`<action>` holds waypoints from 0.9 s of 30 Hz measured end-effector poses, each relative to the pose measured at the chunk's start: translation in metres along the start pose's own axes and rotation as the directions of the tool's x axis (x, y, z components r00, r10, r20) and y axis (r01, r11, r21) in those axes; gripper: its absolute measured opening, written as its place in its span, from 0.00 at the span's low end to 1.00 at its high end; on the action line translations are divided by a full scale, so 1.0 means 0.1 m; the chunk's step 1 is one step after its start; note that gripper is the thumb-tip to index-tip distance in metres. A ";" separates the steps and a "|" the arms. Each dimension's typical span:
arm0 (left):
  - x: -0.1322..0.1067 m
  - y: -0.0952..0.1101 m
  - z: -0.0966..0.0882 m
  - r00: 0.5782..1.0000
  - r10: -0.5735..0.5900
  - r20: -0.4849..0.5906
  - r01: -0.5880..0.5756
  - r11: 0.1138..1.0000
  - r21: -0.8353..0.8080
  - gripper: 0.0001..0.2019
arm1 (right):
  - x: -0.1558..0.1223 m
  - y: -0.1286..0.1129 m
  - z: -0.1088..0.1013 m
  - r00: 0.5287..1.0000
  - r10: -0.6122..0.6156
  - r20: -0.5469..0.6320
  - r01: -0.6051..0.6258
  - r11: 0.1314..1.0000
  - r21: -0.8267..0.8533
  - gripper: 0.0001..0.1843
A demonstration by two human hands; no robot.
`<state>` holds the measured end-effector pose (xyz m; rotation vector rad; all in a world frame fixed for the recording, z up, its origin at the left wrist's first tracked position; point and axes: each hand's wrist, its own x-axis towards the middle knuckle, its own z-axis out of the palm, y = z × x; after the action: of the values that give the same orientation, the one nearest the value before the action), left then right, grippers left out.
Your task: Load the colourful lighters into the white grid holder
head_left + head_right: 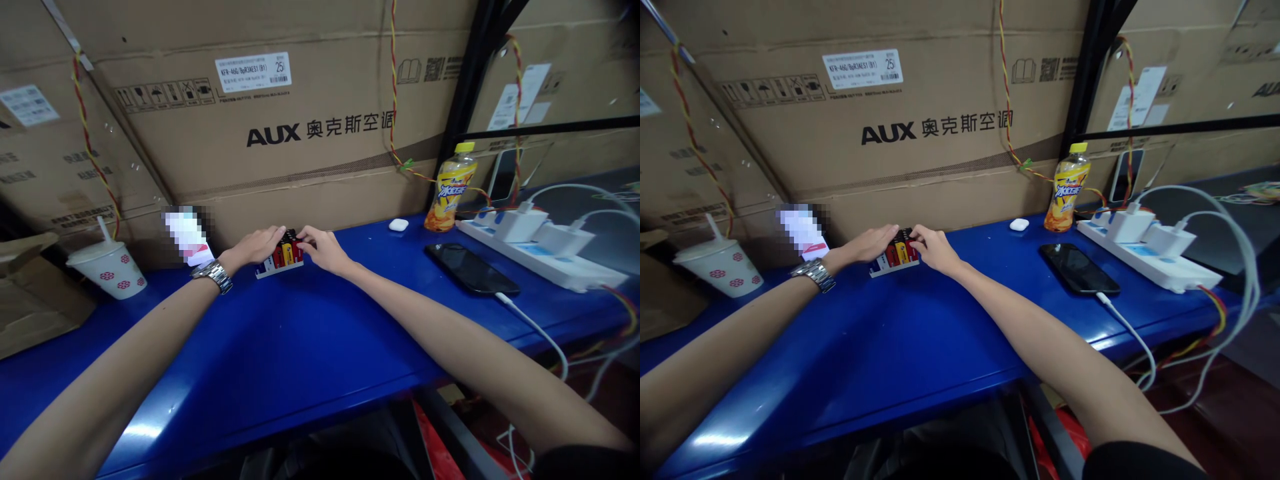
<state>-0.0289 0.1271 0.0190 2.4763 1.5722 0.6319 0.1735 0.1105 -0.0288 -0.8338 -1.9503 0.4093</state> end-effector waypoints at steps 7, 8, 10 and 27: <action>-0.10 0.29 -0.10 0.972 -0.146 0.184 0.070 0.928 0.366 0.41 | 0.00 0.03 -0.12 0.997 -0.064 0.040 0.068 0.993 -0.099 0.14; -0.11 0.31 -0.11 0.968 -0.159 0.192 0.074 0.920 0.385 0.42 | -0.01 0.03 -0.14 0.996 -0.091 0.024 0.093 0.986 -0.136 0.15; -0.12 0.34 -0.13 0.976 -0.120 0.182 0.037 0.914 0.403 0.42 | -0.01 0.05 -0.17 0.994 -0.107 -0.027 0.100 0.976 -0.193 0.19; 0.09 0.18 -0.06 0.976 0.127 0.175 -0.119 0.991 -0.059 0.24 | -0.06 0.08 -0.17 0.954 0.292 0.061 -0.252 0.899 -0.359 0.13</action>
<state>-0.0134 0.1263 0.0334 2.5297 1.3327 0.4433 0.1934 0.1109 -0.0288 -1.3501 -2.0484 0.2807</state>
